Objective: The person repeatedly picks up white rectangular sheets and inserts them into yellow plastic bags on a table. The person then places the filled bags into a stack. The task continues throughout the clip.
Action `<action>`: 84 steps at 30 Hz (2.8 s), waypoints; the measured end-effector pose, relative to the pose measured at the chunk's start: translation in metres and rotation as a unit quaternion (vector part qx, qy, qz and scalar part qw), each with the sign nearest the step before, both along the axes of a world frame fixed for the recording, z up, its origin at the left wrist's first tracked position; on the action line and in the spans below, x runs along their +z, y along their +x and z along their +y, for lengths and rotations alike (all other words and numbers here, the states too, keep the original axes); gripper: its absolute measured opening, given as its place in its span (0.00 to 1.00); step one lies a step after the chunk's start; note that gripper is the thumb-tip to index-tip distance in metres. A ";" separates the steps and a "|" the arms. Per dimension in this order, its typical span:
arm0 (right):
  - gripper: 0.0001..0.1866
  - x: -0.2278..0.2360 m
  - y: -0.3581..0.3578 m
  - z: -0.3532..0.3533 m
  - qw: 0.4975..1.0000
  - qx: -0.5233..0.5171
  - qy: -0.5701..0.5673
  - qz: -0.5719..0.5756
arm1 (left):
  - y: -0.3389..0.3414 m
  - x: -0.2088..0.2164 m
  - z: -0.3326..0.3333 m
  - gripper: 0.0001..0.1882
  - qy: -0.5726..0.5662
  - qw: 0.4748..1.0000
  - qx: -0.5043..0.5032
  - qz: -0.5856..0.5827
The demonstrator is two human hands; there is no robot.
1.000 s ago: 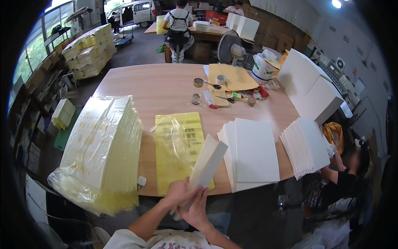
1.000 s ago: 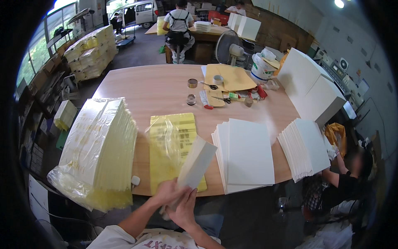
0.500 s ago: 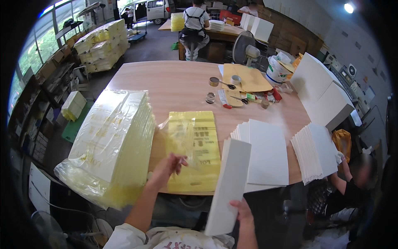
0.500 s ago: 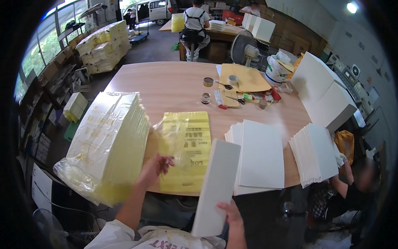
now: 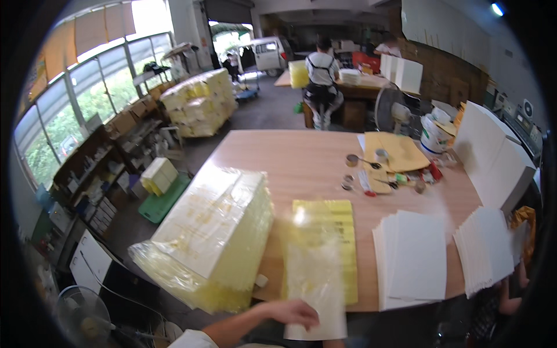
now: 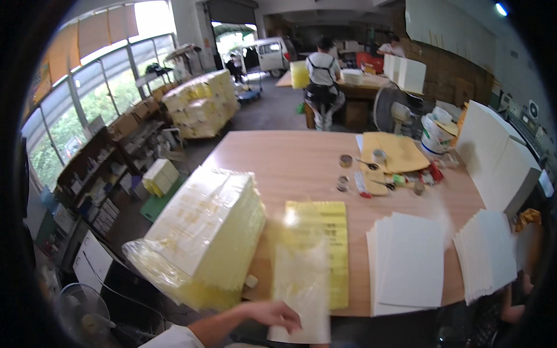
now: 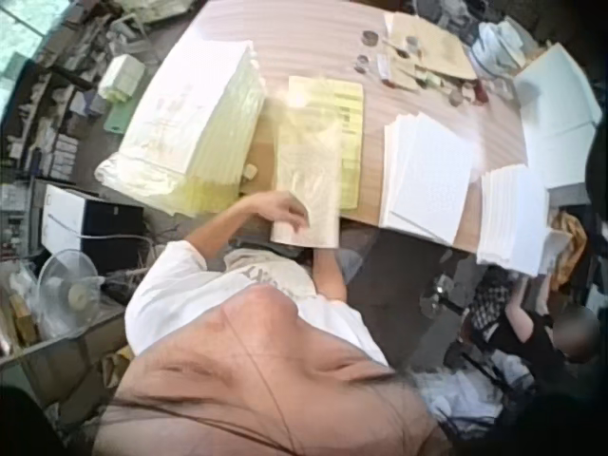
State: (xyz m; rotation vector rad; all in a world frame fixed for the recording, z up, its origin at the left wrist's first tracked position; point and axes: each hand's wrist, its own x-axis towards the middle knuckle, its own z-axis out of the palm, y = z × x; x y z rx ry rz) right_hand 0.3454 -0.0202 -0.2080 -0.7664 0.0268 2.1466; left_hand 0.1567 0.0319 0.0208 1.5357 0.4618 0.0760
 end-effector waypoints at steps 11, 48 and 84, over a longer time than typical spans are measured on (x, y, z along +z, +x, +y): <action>0.29 0.100 0.063 -0.097 0.856 -0.035 0.188 -0.480 | 0.018 -0.053 -0.088 0.12 0.463 0.843 0.184 0.201; 0.31 0.154 -0.053 0.033 0.989 0.033 0.140 0.019 | -0.098 0.140 -0.057 0.08 0.680 0.506 0.523 -0.094; 0.10 0.037 0.019 -0.081 0.818 0.064 0.202 -0.535 | 0.051 -0.162 0.042 0.15 0.428 0.838 0.247 0.232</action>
